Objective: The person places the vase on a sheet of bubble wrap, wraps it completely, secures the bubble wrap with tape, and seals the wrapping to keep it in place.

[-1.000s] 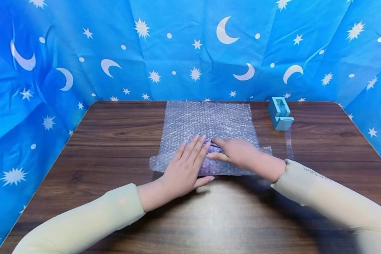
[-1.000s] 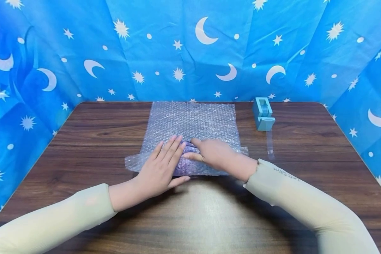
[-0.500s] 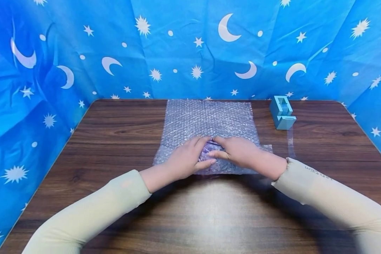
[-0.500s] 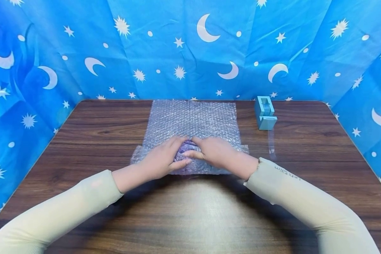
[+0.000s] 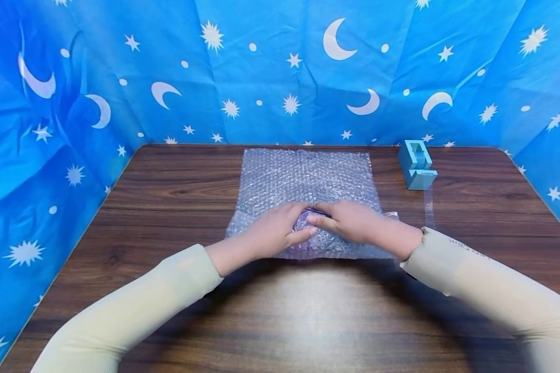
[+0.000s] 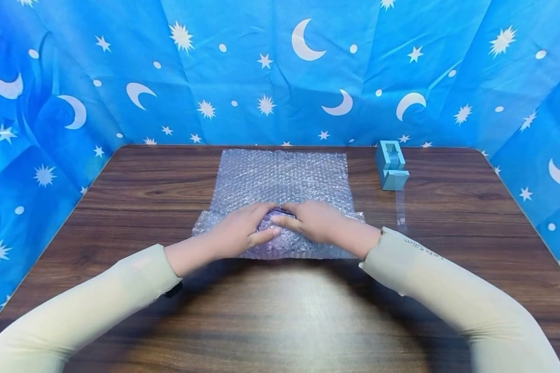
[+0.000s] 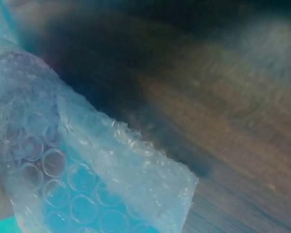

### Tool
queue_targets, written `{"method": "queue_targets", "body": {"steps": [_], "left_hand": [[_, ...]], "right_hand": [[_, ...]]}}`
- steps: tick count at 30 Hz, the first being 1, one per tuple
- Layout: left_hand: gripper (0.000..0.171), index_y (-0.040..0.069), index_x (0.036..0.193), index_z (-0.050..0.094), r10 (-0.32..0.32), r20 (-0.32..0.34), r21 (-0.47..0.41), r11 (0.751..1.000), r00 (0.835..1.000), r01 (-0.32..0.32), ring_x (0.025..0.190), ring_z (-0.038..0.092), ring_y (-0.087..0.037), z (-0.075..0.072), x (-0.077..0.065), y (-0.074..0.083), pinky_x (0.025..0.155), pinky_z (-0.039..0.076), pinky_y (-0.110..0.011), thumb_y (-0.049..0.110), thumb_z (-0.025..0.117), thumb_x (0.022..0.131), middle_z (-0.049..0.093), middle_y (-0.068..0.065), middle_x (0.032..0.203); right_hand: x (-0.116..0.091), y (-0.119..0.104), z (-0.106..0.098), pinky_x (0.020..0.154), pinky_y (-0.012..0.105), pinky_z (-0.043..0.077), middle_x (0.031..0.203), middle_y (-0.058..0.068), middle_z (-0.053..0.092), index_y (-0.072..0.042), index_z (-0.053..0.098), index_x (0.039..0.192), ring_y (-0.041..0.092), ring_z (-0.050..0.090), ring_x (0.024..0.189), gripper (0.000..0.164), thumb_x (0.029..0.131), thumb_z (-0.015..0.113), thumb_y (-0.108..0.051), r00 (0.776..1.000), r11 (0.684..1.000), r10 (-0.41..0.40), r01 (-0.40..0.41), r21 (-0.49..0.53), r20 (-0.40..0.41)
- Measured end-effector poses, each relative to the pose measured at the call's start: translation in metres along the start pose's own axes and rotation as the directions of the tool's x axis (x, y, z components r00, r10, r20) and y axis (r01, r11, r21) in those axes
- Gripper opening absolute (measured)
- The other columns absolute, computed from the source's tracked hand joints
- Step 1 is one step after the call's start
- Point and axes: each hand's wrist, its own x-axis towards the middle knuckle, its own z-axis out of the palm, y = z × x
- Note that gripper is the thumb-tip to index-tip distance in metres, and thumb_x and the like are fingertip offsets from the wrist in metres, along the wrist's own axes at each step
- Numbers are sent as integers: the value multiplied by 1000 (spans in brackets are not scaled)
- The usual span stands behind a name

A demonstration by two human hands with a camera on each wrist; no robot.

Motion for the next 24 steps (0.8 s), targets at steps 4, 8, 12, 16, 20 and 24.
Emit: {"method": "queue_targets", "body": {"steps": [4,8,12,16,20,24], "left_hand": [[58,6,150,45,-28,15,-63,998,1000,28,145,49,-36,-2,6,-2,120,40,-53,45,48,106,52,-17,154],[52,10,146,49,-51,16,-101,993,999,52,142,51,-35,-3,9,-2,118,43,-54,43,48,106,53,-16,151],[51,13,146,49,-73,19,-117,990,997,75,138,52,-36,-4,10,-1,115,45,-56,44,48,105,52,-18,149],[52,14,147,48,-85,27,-121,989,996,88,135,55,-37,-5,10,-1,112,47,-57,44,47,105,53,-18,147],[50,15,145,49,-93,29,-126,987,995,96,134,56,-37,-5,10,0,111,48,-57,43,47,105,54,-18,145],[46,16,142,51,-95,30,-119,988,995,98,128,58,-36,-6,10,1,107,50,-56,43,47,105,56,-17,141]], "right_hand": [[4,1,0,119,56,40,152,19,55,-3,45,153,40,53,141,68,109,31,-53,999,998,34,-34,53,3],[4,0,-1,119,57,40,149,20,57,-3,47,152,41,54,140,64,110,32,-48,999,997,47,-46,62,-8],[3,-1,-1,119,58,39,149,21,57,-2,47,152,42,54,139,63,111,32,-47,999,998,45,-44,51,-18],[4,1,-1,120,58,38,151,20,55,-3,46,153,41,52,140,63,111,30,-47,999,998,49,-48,50,-12],[5,2,0,121,58,37,152,20,54,-4,45,153,41,51,141,64,111,28,-48,998,996,60,-60,63,-6],[5,2,-1,120,58,38,150,20,56,-4,46,153,41,52,140,63,111,29,-48,998,997,56,-55,60,-10]]}}
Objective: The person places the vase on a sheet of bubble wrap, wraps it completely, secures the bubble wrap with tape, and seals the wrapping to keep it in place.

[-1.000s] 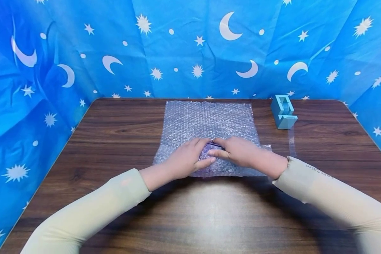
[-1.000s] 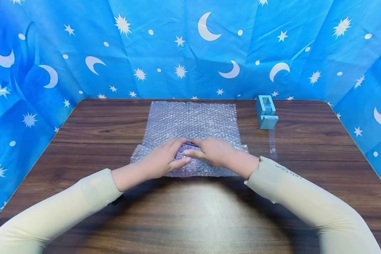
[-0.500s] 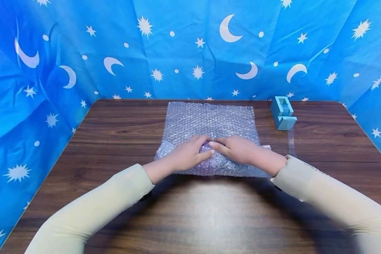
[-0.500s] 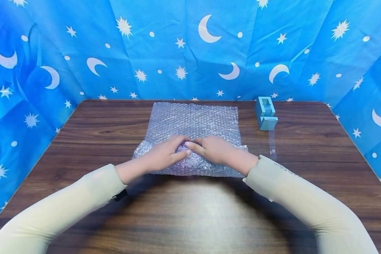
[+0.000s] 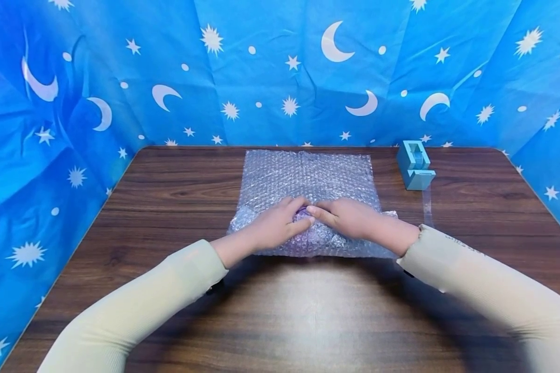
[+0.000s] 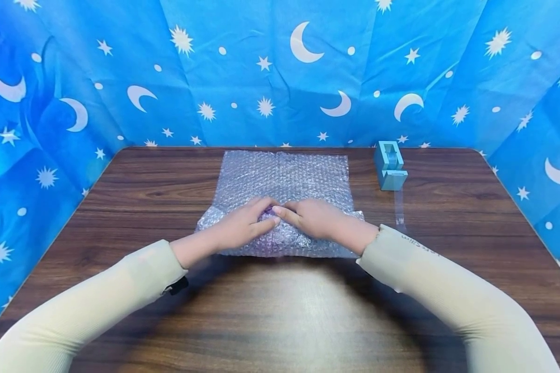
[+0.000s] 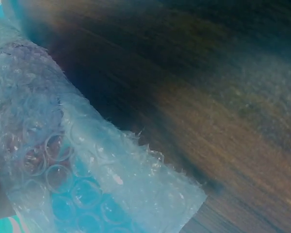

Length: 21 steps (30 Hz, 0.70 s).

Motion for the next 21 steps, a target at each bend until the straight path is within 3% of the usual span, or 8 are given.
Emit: {"method": "queue_targets", "body": {"steps": [17,21], "left_hand": [[45,18,142,52,2,-2,45,999,1000,-2,130,58,-33,-4,3,0,104,52,-58,43,37,108,58,-14,141],[45,19,143,52,-14,2,32,999,1000,14,131,59,-33,-4,5,-1,104,51,-59,43,37,108,58,-12,144]], "right_hand": [[-9,-15,-15,93,54,59,124,17,74,-2,65,135,35,72,113,56,110,38,-45,991,960,-75,41,-277,-113],[-20,-20,-17,99,55,57,129,17,73,-5,65,135,35,69,120,53,108,44,-45,980,945,-109,51,-324,-164]]}}
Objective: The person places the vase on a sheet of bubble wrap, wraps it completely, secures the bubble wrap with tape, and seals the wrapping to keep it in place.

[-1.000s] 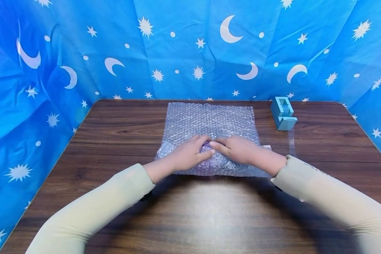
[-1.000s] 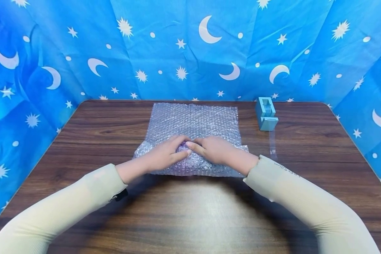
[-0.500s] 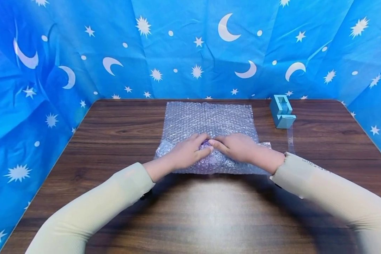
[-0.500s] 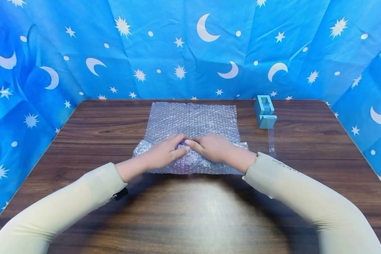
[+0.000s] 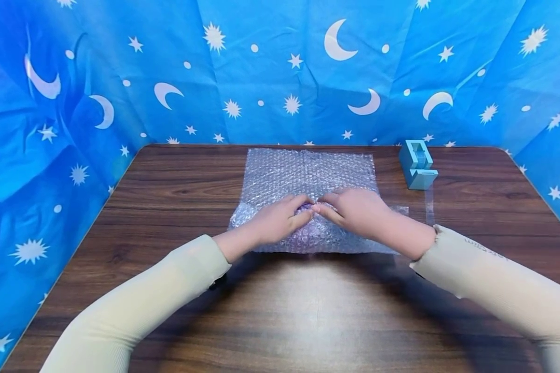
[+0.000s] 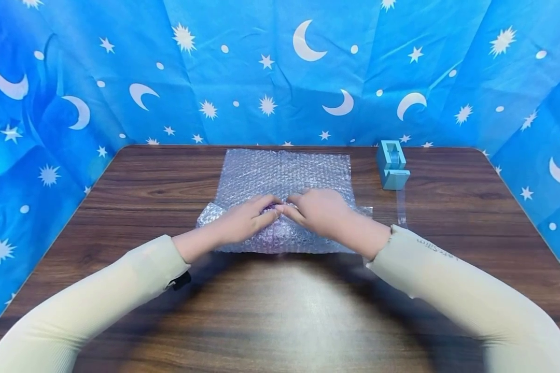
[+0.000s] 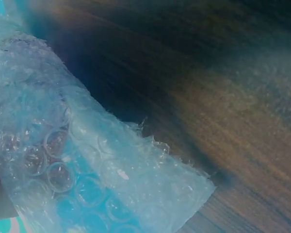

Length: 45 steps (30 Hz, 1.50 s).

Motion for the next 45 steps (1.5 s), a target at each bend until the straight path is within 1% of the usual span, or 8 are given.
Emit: {"method": "queue_targets", "body": {"steps": [5,9,17,24,33,39,42,45], "left_hand": [[46,18,143,52,0,13,-10,1000,1000,0,131,60,-31,-2,3,-2,106,51,-57,42,38,108,59,-11,145],[46,16,143,52,15,15,-36,999,1000,-14,136,57,-33,-4,4,-4,111,48,-54,41,38,108,58,-12,148],[46,14,142,53,28,33,-54,998,999,-26,136,57,-32,-5,10,-5,115,46,-50,40,37,108,60,-12,146],[47,16,145,51,7,53,-62,998,999,-3,120,62,-29,-8,13,-3,106,51,-49,40,32,109,64,-11,135],[52,14,148,49,-49,68,-102,993,997,55,129,59,-35,-9,13,-7,112,47,-53,41,27,110,63,-15,138],[61,8,158,37,-79,50,-113,990,996,84,150,41,-37,-11,11,-9,126,32,-52,43,22,111,43,-17,162],[67,5,161,29,-107,54,-75,991,993,111,156,32,-37,-13,10,-8,129,24,-52,49,19,111,33,-16,167],[71,6,162,27,-98,-7,52,994,995,98,155,33,-37,-16,8,-3,127,24,-60,54,22,110,32,-15,167]], "right_hand": [[-20,-6,2,111,56,49,140,18,65,-6,58,143,38,61,132,58,103,55,-47,987,995,-78,69,-67,-140],[-33,-9,13,112,57,47,146,19,59,-4,51,149,39,57,135,77,94,63,-57,973,984,-133,108,-142,-186],[-34,-11,32,116,64,39,153,19,54,-4,41,155,39,54,139,97,87,64,-68,988,968,-79,44,-248,-133],[-18,-11,36,100,56,55,139,23,62,0,40,154,41,68,117,109,79,67,-75,982,968,-99,57,-244,-162],[-5,-4,34,87,55,60,132,20,67,-3,41,154,38,74,99,112,73,75,-73,989,974,-104,80,-214,-106],[3,-4,30,92,55,59,128,20,69,-10,42,155,38,73,101,106,75,79,-67,994,969,-79,59,-240,-78],[5,-4,29,91,54,59,123,18,70,-11,42,154,36,73,98,103,74,81,-65,995,972,-79,63,-225,-62],[7,-3,29,89,53,60,117,15,72,-11,44,151,32,73,91,101,74,82,-64,994,972,-90,74,-223,-62]]}}
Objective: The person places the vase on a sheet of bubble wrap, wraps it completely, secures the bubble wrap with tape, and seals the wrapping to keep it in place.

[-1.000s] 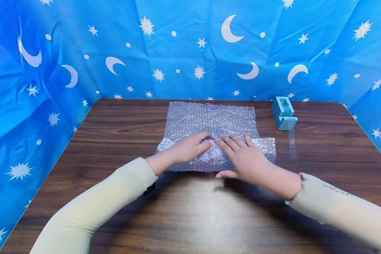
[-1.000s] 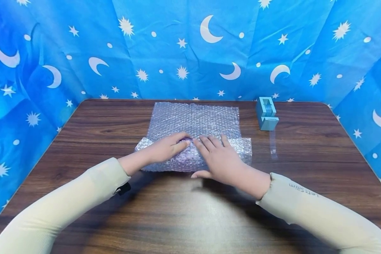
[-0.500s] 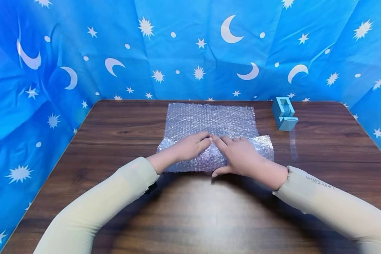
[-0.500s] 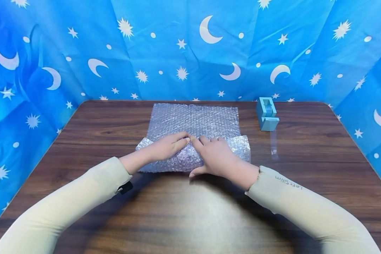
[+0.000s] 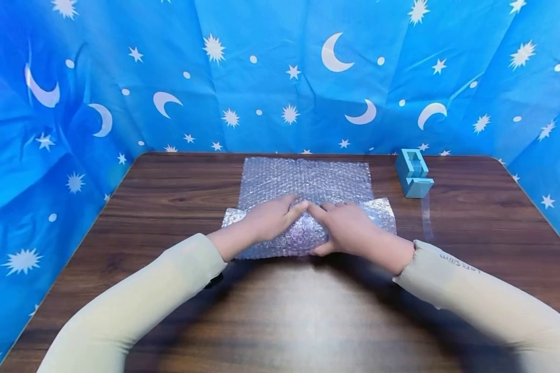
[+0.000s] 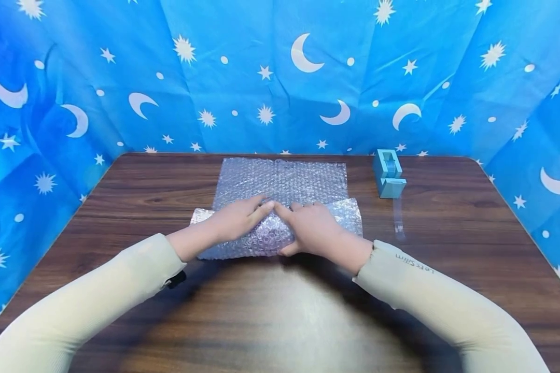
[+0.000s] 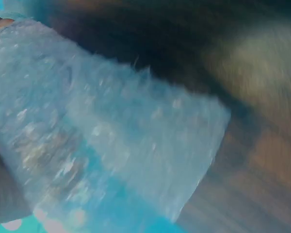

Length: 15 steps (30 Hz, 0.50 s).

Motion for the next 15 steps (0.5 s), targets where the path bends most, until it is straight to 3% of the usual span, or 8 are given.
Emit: {"method": "queue_targets", "body": {"steps": [3,6,9,12,15], "left_hand": [[70,8,162,26,68,-120,172,984,991,-47,154,35,-35,-1,-8,7,124,25,-65,53,30,109,34,-14,167],[67,7,161,31,203,-194,331,935,960,-130,153,39,-35,3,-22,14,123,29,-64,48,40,108,39,-16,164],[68,3,159,33,288,-167,437,879,943,-191,153,37,-35,14,-33,18,125,28,-61,46,43,108,39,-18,164],[73,1,159,31,296,-136,489,850,945,-196,155,33,-35,25,-39,19,129,21,-57,49,45,106,35,-19,165],[82,-1,159,32,315,-154,542,819,937,-186,155,34,-34,33,-38,17,130,22,-53,56,51,102,37,-20,164]], "right_hand": [[1,1,2,85,52,61,110,13,73,-10,47,149,29,73,84,99,73,83,-62,1000,1000,-13,13,8,-7],[4,3,0,86,52,61,109,12,74,-9,47,150,30,74,86,99,74,83,-62,1000,1000,-17,17,11,-1],[5,4,-2,87,52,61,109,12,74,-8,50,147,31,75,89,94,76,82,-61,1000,1000,-18,18,3,6],[4,6,-2,87,52,61,111,13,75,-7,51,147,32,75,90,93,77,81,-60,1000,1000,-14,14,11,18],[3,8,-1,90,52,60,121,17,74,-5,47,151,35,75,96,99,77,81,-60,999,999,-3,1,46,39]]}}
